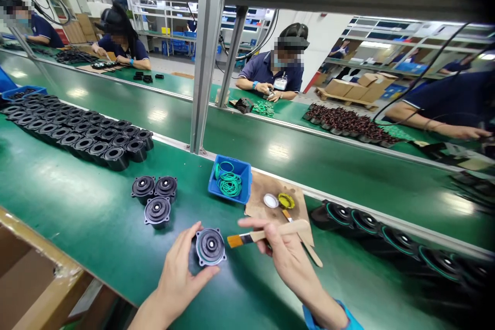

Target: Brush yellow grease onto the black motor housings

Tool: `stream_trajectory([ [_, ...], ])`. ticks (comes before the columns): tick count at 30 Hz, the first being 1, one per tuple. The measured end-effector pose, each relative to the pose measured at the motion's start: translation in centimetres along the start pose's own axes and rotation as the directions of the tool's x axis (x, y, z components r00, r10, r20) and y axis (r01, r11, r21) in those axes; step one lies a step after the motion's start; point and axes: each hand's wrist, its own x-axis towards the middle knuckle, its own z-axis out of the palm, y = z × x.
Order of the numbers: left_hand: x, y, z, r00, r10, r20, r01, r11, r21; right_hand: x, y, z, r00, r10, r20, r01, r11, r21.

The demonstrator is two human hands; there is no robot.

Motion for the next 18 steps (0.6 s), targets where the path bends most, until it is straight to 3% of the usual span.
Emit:
stream_trajectory([
  [7,-0.2,-0.2,0.0,0.997,-0.079,0.015,0.080,0.994,-0.070,-0.4,0.6,1.1,0.940,0.302,0.160,-0.320,0.941,0.106],
  [18,0.6,0.4,-0.5,0.994,-0.106,0.034,0.110,0.980,-0.168,0.7,2.0,1.7,0.954,0.286,0.092,-0.291,0.956,0.043],
])
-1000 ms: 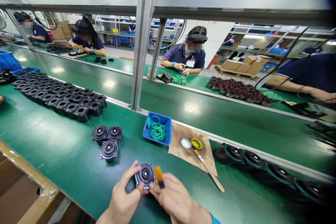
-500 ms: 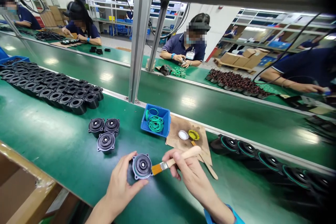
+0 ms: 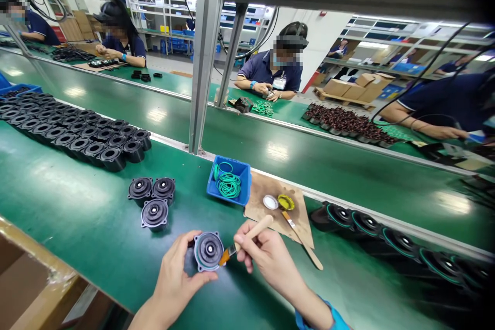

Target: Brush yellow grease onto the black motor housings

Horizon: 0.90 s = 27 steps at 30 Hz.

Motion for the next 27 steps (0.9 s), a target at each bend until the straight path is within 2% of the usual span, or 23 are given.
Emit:
stream_trajectory([
  [3,0.2,0.3,-0.1,1.000,0.017,0.001,-0.017,1.000,-0.023,0.5,-0.2,-0.3,0.999,-0.050,-0.002,0.050,0.998,-0.047],
  [6,0.1,0.4,-0.1,0.998,0.056,-0.014,-0.057,0.998,-0.019,0.7,-0.9,-0.6,0.987,-0.158,0.024,0.160,0.978,-0.135],
  [10,0.0,0.5,-0.1,0.991,0.133,-0.018,-0.133,0.991,-0.013,0.5,-1.8,-0.5,0.918,-0.393,0.059,0.395,0.882,-0.256],
  [13,-0.1,1.0,0.2,0.986,0.168,-0.023,-0.168,0.986,-0.001,0.0,-2.3,-0.1,0.867,-0.489,0.094,0.496,0.832,-0.248],
  [15,-0.3,1.4,0.4,0.981,0.188,-0.044,-0.187,0.982,0.019,-0.6,-2.6,0.0,0.845,-0.528,0.081,0.532,0.818,-0.218],
  [17,-0.5,1.7,0.7,0.973,0.214,-0.083,-0.211,0.976,0.046,-1.2,-3.0,-0.2,0.829,-0.559,0.017,0.547,0.805,-0.227],
  [20,-0.9,2.0,1.4,0.961,0.241,-0.139,-0.230,0.969,0.092,-1.8,-3.8,-0.8,0.795,-0.604,-0.055,0.553,0.760,-0.341],
  [24,-1.5,1.8,2.1,0.962,0.248,-0.113,-0.230,0.962,0.147,-2.0,-4.1,-1.1,0.727,-0.686,-0.024,0.591,0.644,-0.487],
  [27,-1.5,1.7,2.3,0.961,0.259,-0.092,-0.241,0.955,0.171,-1.8,-3.6,-0.8,0.694,-0.720,-0.002,0.607,0.586,-0.537],
])
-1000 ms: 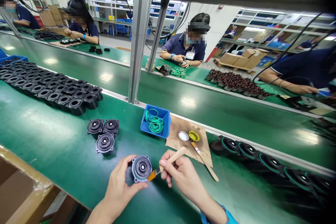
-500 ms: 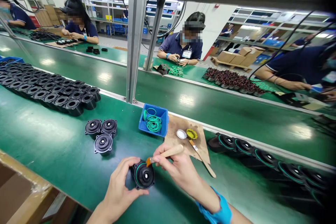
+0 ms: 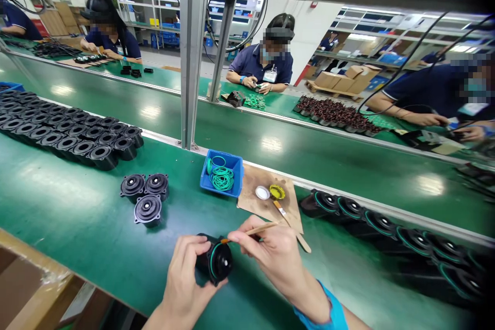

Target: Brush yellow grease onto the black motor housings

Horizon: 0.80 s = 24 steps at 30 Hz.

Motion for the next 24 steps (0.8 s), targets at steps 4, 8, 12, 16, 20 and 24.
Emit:
stream_trajectory([
  [4,0.5,0.4,0.0,0.999,0.020,-0.029,-0.020,1.000,0.009,-0.3,0.2,0.7,0.999,-0.045,0.014,0.045,0.999,-0.002],
  [8,1.0,1.0,-0.1,0.999,0.018,-0.045,-0.018,1.000,0.008,-0.3,-0.1,1.1,0.996,-0.080,0.040,0.081,0.996,-0.024],
  [12,1.2,1.1,0.0,0.999,-0.020,-0.042,0.020,1.000,-0.004,-0.5,-0.4,1.3,0.990,-0.100,0.094,0.106,0.993,-0.053],
  [16,1.4,1.1,-0.1,0.998,-0.048,-0.045,0.046,0.998,-0.049,-1.1,-0.9,1.3,0.959,-0.220,0.180,0.235,0.970,-0.066],
  [20,1.7,0.9,-0.2,0.999,-0.040,-0.025,0.037,0.995,-0.097,-1.9,-1.4,1.1,0.916,-0.312,0.253,0.346,0.932,-0.106],
  [24,1.8,0.8,-0.2,0.999,-0.051,0.003,0.051,0.994,-0.099,-2.8,-1.6,0.7,0.879,-0.355,0.319,0.416,0.897,-0.148],
])
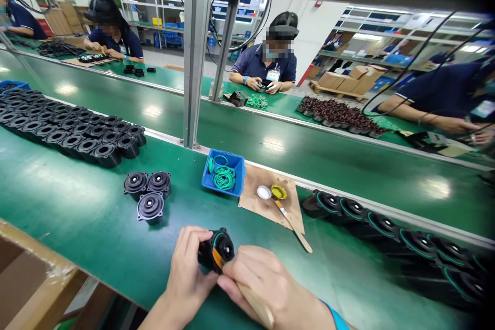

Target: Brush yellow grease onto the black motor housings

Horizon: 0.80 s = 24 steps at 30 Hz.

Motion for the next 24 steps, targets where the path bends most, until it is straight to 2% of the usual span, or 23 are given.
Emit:
stream_trajectory([
  [7,0.3,0.0,-0.2,0.998,-0.063,0.000,0.063,0.998,-0.017,-0.7,0.3,-0.5,0.994,-0.043,0.101,0.047,0.998,-0.038],
  [10,0.3,-0.4,-0.6,0.987,-0.161,0.011,0.161,0.985,-0.057,-0.9,1.2,-1.0,0.997,-0.011,0.077,0.017,0.997,-0.078],
  [13,0.1,-0.9,-1.0,0.940,-0.331,0.083,0.341,0.922,-0.186,-1.3,2.0,-1.7,0.993,0.099,-0.067,-0.094,0.993,0.073],
  [15,-0.1,-1.1,-1.2,0.892,-0.421,0.162,0.452,0.828,-0.333,-1.5,2.3,-2.1,0.959,0.237,-0.157,-0.197,0.952,0.234],
  [16,-0.2,-1.1,-1.2,0.873,-0.446,0.199,0.488,0.773,-0.405,-1.7,2.3,-2.2,0.934,0.317,-0.165,-0.258,0.917,0.302],
  [19,-0.5,-0.9,-1.3,0.855,-0.448,0.262,0.514,0.657,-0.552,-2.1,2.0,-2.1,0.876,0.478,-0.059,-0.410,0.806,0.427],
  [21,-0.6,-0.6,-1.4,0.864,-0.420,0.279,0.499,0.639,-0.585,-2.5,1.8,-1.8,0.872,0.486,0.064,-0.463,0.773,0.433],
  [24,-0.8,-0.5,-1.3,0.878,-0.367,0.307,0.479,0.664,-0.574,-3.1,1.5,-1.1,0.875,0.442,0.198,-0.484,0.785,0.387],
])
